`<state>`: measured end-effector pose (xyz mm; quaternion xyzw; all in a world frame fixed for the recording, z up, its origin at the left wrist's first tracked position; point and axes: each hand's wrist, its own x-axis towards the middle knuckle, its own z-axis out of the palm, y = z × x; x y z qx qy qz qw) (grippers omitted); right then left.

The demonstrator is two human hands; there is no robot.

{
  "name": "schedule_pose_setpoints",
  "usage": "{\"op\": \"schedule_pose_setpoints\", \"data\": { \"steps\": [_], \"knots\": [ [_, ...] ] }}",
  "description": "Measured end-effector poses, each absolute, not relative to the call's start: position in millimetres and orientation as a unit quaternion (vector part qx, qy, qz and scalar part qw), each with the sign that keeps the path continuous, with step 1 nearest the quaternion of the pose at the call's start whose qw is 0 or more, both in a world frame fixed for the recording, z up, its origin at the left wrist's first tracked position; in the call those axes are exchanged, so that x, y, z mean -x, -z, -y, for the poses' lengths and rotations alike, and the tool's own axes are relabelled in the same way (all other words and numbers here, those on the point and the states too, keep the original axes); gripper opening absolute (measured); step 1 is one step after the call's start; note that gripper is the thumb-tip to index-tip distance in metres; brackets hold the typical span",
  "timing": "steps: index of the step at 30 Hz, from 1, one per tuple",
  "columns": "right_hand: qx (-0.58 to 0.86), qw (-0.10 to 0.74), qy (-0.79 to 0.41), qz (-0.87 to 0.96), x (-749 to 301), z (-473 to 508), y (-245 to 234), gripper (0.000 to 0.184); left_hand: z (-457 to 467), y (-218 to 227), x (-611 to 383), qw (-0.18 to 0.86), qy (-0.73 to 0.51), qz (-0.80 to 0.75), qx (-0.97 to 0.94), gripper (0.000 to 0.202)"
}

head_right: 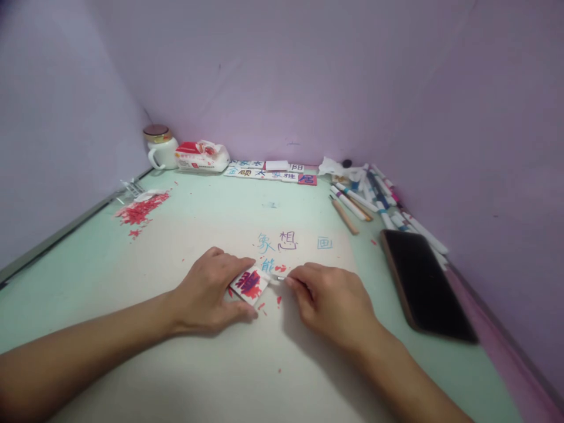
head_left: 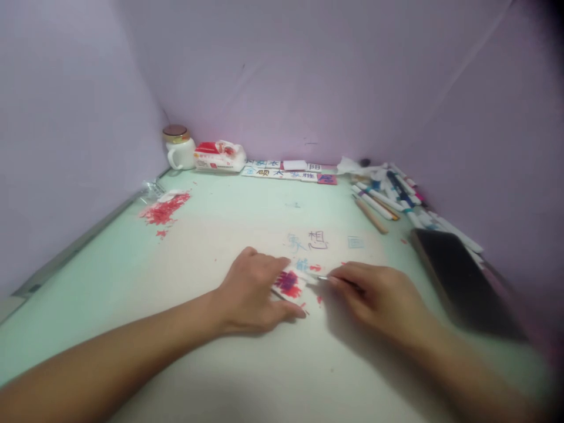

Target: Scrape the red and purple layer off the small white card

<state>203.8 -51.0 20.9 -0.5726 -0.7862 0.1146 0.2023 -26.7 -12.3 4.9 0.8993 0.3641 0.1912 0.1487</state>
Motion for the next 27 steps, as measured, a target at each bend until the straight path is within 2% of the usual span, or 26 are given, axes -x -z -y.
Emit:
{"op": "schedule_pose_setpoints", "data": {
  "steps": [6, 9, 15, 27],
  "knots": [
    [0.614, 0.186, -0.106, 0.76, -196, 53, -14, 0.021, 14, -4, 31, 0.121, -0.276, -0.323, -0.897, 0.052],
    [0.607, 0.197, -0.101, 0.763, -194, 55, -12, 0.02, 11, -5, 31, 0.154, -0.241, -0.276, -0.918, 0.049],
    [0.6, 0.211, -0.102, 0.765, -189, 60, -8, 0.018, 8, -5, 31, 0.167, -0.226, -0.293, -0.914, 0.037],
    [0.605, 0.202, -0.137, 0.758, -185, 60, -8, 0.017, 8, -2, 31, 0.193, -0.232, -0.299, -0.905, 0.036]
  ]
}}
